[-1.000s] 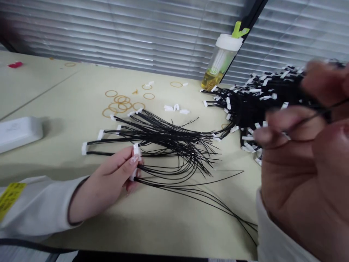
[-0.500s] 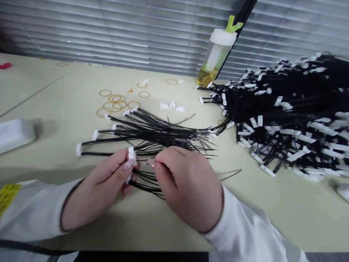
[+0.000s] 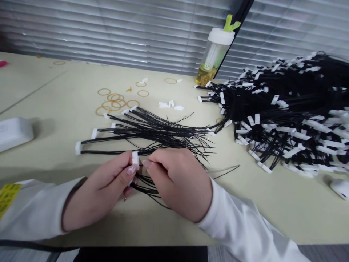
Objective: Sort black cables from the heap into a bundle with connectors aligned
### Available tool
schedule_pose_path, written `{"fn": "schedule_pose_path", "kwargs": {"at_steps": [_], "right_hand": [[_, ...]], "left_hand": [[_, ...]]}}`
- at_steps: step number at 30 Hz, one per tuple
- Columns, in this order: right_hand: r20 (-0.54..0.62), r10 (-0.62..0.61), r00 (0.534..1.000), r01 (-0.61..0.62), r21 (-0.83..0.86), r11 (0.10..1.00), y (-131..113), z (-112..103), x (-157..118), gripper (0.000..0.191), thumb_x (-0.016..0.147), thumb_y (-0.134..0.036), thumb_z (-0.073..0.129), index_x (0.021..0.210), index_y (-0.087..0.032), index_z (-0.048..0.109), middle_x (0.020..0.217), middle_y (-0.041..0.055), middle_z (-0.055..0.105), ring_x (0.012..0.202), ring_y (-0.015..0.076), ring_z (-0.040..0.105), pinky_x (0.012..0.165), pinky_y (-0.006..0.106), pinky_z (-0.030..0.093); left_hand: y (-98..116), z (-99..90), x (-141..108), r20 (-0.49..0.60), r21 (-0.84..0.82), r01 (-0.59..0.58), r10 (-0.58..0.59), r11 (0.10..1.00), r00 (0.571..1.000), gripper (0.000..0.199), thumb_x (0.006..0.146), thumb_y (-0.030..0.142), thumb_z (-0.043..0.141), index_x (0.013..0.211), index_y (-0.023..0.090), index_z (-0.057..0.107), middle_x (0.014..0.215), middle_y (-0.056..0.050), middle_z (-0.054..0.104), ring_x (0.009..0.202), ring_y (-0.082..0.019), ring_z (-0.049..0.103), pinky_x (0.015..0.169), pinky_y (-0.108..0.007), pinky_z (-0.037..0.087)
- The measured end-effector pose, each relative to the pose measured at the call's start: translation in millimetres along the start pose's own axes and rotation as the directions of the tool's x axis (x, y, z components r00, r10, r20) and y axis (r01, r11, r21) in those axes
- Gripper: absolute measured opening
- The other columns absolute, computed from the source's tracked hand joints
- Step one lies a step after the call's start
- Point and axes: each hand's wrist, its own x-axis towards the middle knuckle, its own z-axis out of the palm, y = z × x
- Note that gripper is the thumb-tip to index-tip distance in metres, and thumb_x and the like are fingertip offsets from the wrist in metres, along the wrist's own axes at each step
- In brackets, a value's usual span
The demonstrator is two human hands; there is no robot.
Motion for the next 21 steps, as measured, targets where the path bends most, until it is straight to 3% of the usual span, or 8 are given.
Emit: {"fn": "schedule_pose_path", "kwargs": {"at_steps": [9,13,15,18,19,21], "right_hand": [[-0.069,0.012,0.998,-0.011,0.021,1.000,-5,13,0,0.025,0.083,-0.021,0.044,0.058,-0.014,0.049,0.052,-0.0042,0.048,0.050,0.0044,0.039,0.050,0.019,0.026],[-0.111,-0.046,0.993,0.050,0.035,0.998,-5,-2,0,0.017,0.080,-0.018,0.049,0.066,-0.016,0.058,0.060,-0.0026,0.057,0.054,0.0053,0.048,0.054,0.018,0.034],[-0.245,-0.024,0.969,0.035,0.040,0.999,2,-15,0,0.010,0.078,-0.020,0.054,0.072,-0.018,0.062,0.065,-0.0015,0.061,0.058,0.0066,0.052,0.054,0.018,0.038],[-0.465,0.102,0.879,-0.045,0.133,0.990,20,-32,0,0.009,0.075,-0.027,0.059,0.079,-0.020,0.063,0.062,-0.0015,0.057,0.051,0.0065,0.049,0.045,0.018,0.037],[-0.487,0.154,0.860,-0.070,0.187,0.980,27,-36,1,0.012,0.076,-0.031,0.058,0.081,-0.021,0.062,0.059,-0.0022,0.054,0.048,0.0060,0.046,0.043,0.018,0.035],[-0.401,0.226,0.888,-0.131,0.250,0.959,37,-40,2,0.017,0.079,-0.035,0.053,0.079,-0.019,0.061,0.055,-0.0026,0.050,0.045,0.0058,0.042,0.042,0.018,0.033]], "left_hand": [[3,-0.7,0,0.007,0.012,-0.007,0.006,1.000,1.000,0.022,0.087,0.028,0.032,0.070,0.018,0.043,0.054,0.004,0.042,0.047,-0.008,0.037,0.043,-0.020,0.032],[0,0.3,3,0.008,-0.207,0.095,-0.095,0.974,0.995,0.021,0.087,0.030,0.032,0.070,0.019,0.040,0.055,0.006,0.040,0.044,-0.006,0.039,0.041,-0.018,0.034],[-3,0.4,7,-0.018,-0.335,0.143,-0.159,0.931,0.987,0.021,0.087,0.032,0.033,0.073,0.019,0.042,0.060,0.005,0.042,0.045,-0.006,0.040,0.040,-0.017,0.035],[-7,-1.3,12,-0.054,-0.518,0.160,-0.219,0.840,0.974,0.018,0.085,0.033,0.038,0.076,0.019,0.045,0.066,0.003,0.044,0.048,-0.005,0.042,0.040,-0.016,0.035],[-7,-2.4,13,-0.058,-0.571,0.158,-0.231,0.806,0.971,0.016,0.085,0.032,0.040,0.076,0.019,0.046,0.068,0.003,0.045,0.049,-0.005,0.042,0.041,-0.016,0.035],[-6,-4.7,14,-0.055,-0.663,0.157,-0.256,0.732,0.965,0.013,0.083,0.029,0.044,0.075,0.019,0.046,0.069,0.003,0.045,0.049,-0.005,0.042,0.041,-0.015,0.035]]}}
